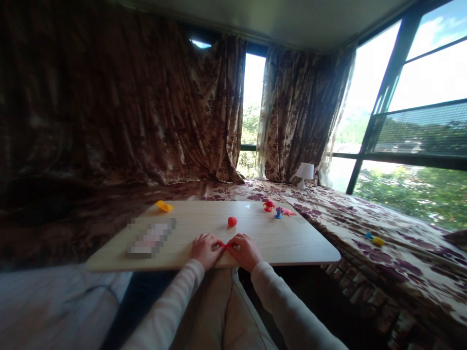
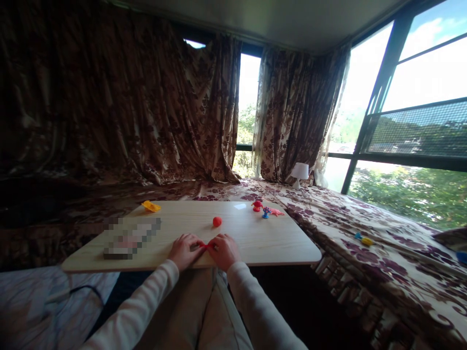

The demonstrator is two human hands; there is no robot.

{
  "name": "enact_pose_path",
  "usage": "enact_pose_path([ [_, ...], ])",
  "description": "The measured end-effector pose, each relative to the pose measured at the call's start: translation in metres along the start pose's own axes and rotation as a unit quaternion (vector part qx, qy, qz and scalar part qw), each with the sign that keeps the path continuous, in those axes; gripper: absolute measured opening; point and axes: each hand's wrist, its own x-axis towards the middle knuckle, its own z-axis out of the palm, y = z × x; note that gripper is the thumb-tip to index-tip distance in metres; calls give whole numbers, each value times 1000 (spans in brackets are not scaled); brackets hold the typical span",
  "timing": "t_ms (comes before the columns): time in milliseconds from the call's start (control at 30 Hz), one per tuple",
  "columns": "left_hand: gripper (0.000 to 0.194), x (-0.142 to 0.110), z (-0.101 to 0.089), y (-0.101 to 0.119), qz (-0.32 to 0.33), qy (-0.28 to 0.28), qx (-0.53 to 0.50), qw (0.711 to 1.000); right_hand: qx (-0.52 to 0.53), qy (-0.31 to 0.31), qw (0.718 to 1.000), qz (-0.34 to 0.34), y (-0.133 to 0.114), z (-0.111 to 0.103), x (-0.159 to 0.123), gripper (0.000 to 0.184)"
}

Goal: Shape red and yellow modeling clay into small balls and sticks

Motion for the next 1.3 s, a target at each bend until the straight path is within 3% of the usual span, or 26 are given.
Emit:
enact_pose_path([
  [467,18,0,0,1,-2,-1,10,1000,-7,-5,1000,11,0,1,0,7],
  [600,16,0,2,0,-12,5,8,1000,-11,2,1000,17,1,2,-1,15],
  [1300,14,2,1,-2,-22,11,-34,999,-22,-12,1000,5,-2,0,-1,11],
])
